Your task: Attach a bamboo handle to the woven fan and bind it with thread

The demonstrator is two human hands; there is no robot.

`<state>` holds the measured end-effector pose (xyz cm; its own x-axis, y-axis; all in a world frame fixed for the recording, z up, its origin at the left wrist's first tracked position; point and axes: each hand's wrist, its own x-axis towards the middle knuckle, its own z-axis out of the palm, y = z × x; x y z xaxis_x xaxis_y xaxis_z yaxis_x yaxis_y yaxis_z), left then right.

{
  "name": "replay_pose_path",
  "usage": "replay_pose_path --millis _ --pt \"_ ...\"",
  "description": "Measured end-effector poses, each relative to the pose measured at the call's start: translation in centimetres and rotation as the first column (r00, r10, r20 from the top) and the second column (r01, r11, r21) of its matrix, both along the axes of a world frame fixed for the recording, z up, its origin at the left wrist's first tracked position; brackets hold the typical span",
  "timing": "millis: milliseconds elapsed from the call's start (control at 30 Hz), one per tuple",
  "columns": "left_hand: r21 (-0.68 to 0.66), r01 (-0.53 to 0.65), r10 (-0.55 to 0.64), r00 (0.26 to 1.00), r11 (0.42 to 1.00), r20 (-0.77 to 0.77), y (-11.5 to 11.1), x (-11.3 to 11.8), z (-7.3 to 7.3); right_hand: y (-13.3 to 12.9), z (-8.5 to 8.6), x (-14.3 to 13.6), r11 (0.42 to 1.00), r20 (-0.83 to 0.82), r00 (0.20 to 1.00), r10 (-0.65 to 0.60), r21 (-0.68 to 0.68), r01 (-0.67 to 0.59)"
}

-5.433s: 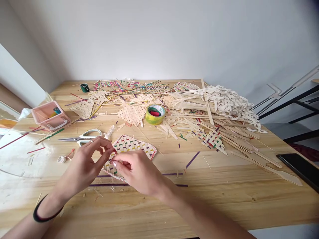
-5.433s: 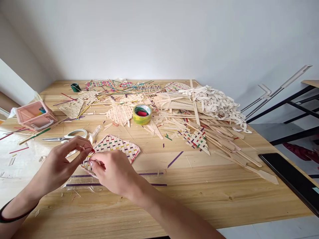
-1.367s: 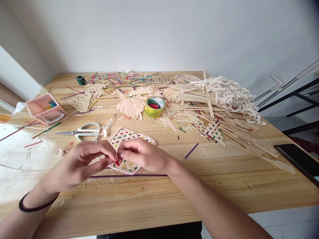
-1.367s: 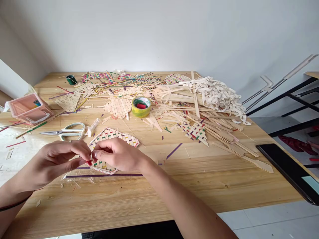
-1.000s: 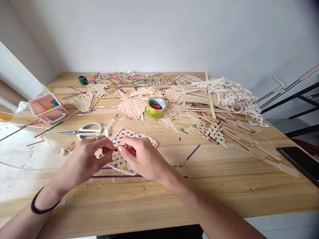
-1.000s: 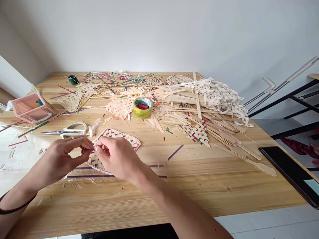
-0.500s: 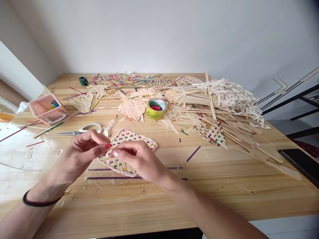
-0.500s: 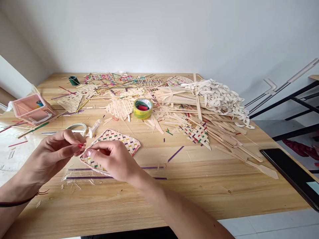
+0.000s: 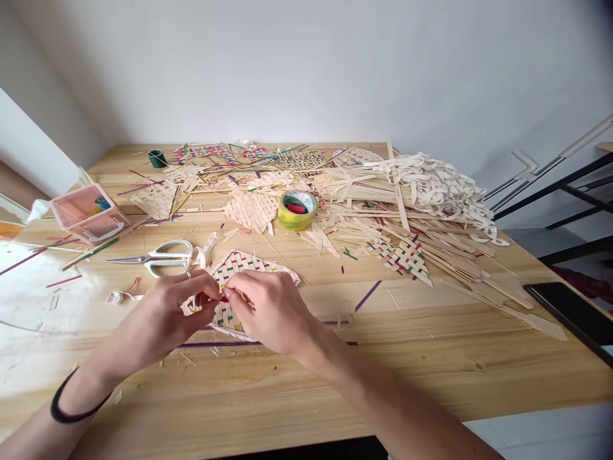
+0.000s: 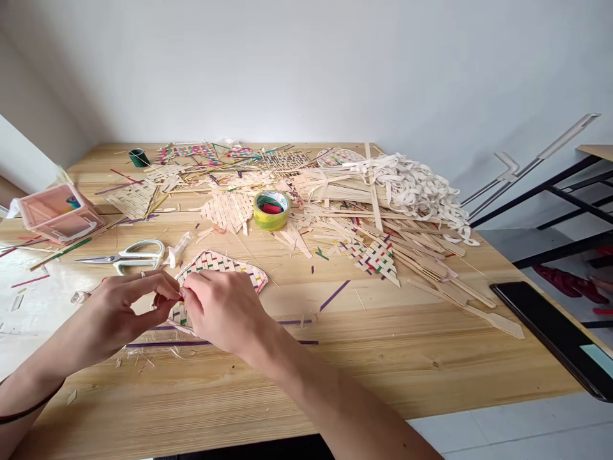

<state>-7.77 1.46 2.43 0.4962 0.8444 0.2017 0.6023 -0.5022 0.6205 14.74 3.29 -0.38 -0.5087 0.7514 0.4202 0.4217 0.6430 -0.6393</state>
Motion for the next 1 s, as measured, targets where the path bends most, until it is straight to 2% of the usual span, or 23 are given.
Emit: replay_pose_path --millis 100,200,267,400,467,533,600,667,767,867,1000 --pt "0.040 -0.085 0.086 0.996 0.996 -0.024 0.0 0.3 -0.3 -0.2 -0.8 -0.4 0.996 0.019 0.999 -0.035 0.078 0.033" --pt "0.027 -0.216 0.216 0.976 0.976 0.015 0.1 0.4 -0.6 -0.6 -1.2 -0.9 0.999 -0.074 0.997 -0.027 0.036 0.030" --pt "-0.049 -0.268 0.272 0.956 0.962 0.114 0.2 0.2 -0.7 -0.9 -1.2 -1.2 1.000 -0.128 0.992 -0.006 0.007 0.007" --pt "-0.310 -0.158 0.277 0.879 0.937 0.389 0.5 -0.3 -0.7 -1.1 -0.9 -1.4 0.993 -0.178 0.984 0.030 -0.107 -0.050" --pt "-0.366 -0.109 0.285 0.836 0.924 0.469 0.6 -0.7 -0.6 -0.8 -0.5 -1.1 0.968 -0.264 0.963 0.046 -0.226 -0.108" --pt "-0.376 -0.076 0.272 0.822 0.923 0.501 0.7 -0.9 -0.4 -0.1 0.0 -0.4 0.913 -0.344 0.938 0.048 -0.365 -0.180" --pt "-0.377 -0.017 0.214 0.847 0.926 0.487 0.7 -1.0 -0.1 0.6 0.5 0.3 0.859 -0.365 0.930 0.031 -0.467 -0.212" --pt "-0.359 0.024 0.137 0.898 0.933 0.418 0.6 -0.9 0.0 1.2 1.0 0.9 0.844 -0.343 0.939 0.016 -0.499 -0.197" --pt "-0.267 -0.025 0.085 0.973 0.963 0.215 0.5 -0.7 -0.2 1.4 1.4 1.2 0.876 -0.288 0.957 0.007 -0.460 -0.145" --pt "-0.146 -0.125 0.133 0.990 0.981 0.045 0.5 -0.5 -0.7 0.7 1.1 0.5 0.930 -0.234 0.972 0.017 -0.353 -0.101" --pt "-0.081 -0.239 0.244 0.969 0.968 0.046 0.4 -0.3 -1.0 -0.3 -0.1 -0.8 0.980 -0.172 0.984 0.051 -0.180 -0.082"
